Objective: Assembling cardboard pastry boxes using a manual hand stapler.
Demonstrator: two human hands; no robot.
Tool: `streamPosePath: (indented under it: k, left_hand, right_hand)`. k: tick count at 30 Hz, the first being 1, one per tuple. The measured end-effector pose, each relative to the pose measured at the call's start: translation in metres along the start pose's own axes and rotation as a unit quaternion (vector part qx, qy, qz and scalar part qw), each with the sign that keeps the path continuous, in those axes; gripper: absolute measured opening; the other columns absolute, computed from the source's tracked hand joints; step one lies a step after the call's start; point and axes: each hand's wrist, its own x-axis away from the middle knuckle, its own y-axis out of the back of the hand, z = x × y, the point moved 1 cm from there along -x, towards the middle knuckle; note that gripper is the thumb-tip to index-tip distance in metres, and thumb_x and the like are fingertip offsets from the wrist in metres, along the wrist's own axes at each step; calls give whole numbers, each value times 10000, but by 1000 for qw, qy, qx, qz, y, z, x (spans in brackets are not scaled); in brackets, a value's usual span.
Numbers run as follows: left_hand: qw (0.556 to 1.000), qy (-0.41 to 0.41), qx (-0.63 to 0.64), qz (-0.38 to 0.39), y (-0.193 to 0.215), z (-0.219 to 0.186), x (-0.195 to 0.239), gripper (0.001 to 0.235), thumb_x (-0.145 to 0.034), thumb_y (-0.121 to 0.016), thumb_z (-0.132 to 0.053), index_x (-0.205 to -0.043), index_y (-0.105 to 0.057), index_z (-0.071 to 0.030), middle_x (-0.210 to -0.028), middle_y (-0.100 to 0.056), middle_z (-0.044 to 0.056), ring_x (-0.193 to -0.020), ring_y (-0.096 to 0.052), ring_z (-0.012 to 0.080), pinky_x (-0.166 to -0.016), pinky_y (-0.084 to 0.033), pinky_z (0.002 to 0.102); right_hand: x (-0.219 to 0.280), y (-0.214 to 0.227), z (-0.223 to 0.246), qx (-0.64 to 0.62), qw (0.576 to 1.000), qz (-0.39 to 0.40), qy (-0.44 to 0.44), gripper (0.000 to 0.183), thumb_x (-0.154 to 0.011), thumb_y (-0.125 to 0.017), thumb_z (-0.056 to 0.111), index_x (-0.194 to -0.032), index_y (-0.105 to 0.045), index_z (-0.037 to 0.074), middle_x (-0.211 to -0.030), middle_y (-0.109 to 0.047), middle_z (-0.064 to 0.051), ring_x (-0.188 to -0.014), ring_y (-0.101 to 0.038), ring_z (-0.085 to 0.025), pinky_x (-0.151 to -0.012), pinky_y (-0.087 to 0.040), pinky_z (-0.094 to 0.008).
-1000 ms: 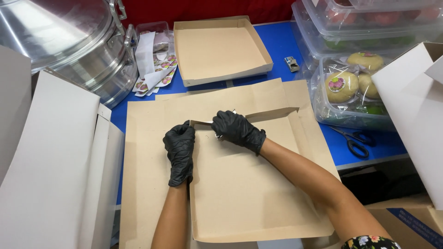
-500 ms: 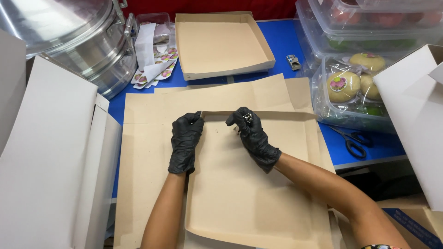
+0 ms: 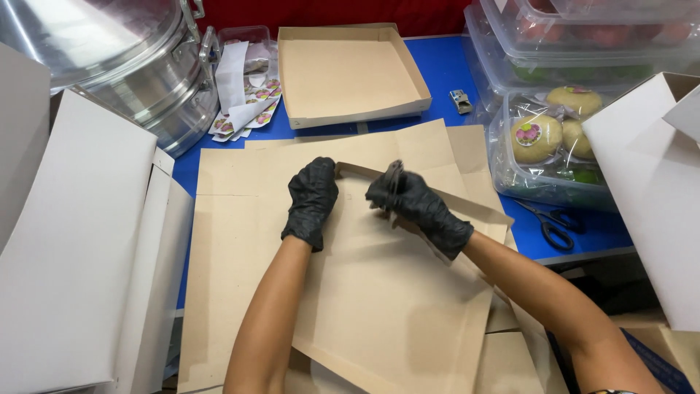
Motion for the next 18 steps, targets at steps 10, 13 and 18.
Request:
streamPosePath:
  k: [10, 13, 18]
  left_hand:
    - [981, 10, 179, 74, -9, -53, -5, 182, -896, -644, -405, -1054, -672, -318, -991, -713, -74, -1028, -692, 172, -921, -545, 316]
    - [990, 19, 126, 57, -31, -58, 5, 294, -904, -654, -340, -1186, -630, -263, -1152, -689, -11, -1145, -649, 210, -1002, -510, 350]
    - [990, -8, 122, 66, -105, -39, -7, 586, -902, -655, -290, -1468, -519, -220, -1519, -535, 72, -1434, -461, 279, -1223, -326, 418]
  right_hand:
    - [-36, 52, -2, -316, 918, -137, -198, 288, -935, -745, 289, -999, -679, 16, -857, -753, -109, -780, -778, -193, -677, -642, -263]
    - [-33, 49, -22, -293, 927, -127, -197, 234, -929, -752, 150, -1054, -662, -27, -907, -733, -153, -857, -771, -256, -800, -642, -356]
    - [-50, 55, -56, -347, 893, -175, -229, 251, -947, -748, 133, -1088, -655, -52, -962, -723, -190, -929, -759, -291, -873, -639, -420]
